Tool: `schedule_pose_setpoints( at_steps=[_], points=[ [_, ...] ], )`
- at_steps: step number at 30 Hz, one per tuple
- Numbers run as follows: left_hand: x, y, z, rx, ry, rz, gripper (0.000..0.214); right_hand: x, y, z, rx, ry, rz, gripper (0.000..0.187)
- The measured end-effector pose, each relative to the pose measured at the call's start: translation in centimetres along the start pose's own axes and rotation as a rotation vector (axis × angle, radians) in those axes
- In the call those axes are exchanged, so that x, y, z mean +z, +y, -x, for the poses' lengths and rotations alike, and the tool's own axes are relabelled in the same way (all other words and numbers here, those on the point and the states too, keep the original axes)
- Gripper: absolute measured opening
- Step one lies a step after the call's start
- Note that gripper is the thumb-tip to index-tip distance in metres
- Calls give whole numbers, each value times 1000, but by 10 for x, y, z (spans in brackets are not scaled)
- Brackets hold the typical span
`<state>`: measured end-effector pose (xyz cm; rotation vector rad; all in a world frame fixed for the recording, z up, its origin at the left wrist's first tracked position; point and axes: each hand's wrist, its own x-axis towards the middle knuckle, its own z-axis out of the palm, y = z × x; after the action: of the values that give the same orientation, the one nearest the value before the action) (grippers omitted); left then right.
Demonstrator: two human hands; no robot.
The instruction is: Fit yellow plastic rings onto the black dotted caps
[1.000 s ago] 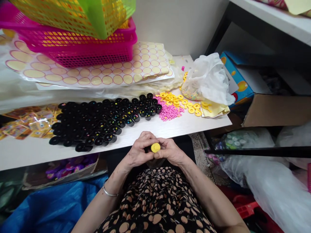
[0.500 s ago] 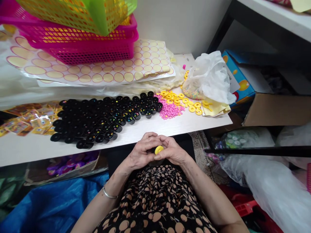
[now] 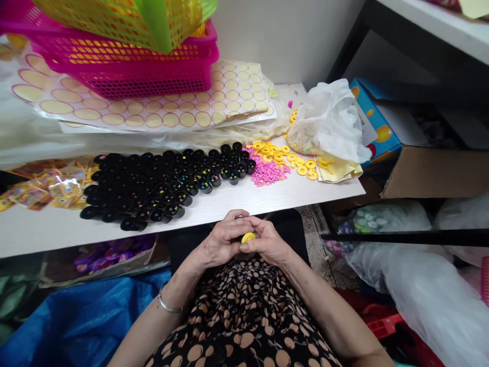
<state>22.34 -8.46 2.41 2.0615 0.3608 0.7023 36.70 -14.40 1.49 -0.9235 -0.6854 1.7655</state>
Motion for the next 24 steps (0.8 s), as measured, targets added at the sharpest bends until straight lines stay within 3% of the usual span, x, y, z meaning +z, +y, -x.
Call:
schedule_pose_setpoints(
  at_steps=[5,11,17,24],
  points=[
    [0,0,0,1,5,11,24,2,-3,0,16,-16,19,51],
    [-2,-4,-1,19,13,59,14,9,8,-4,-112,130,-23,39],
    [-5,-6,5,-90,147,104,19,11,10,-2,-96,49,3,57],
    [3,-7,5,-22,185,30,27,4,5,1,-105,64,51,50]
  ],
)
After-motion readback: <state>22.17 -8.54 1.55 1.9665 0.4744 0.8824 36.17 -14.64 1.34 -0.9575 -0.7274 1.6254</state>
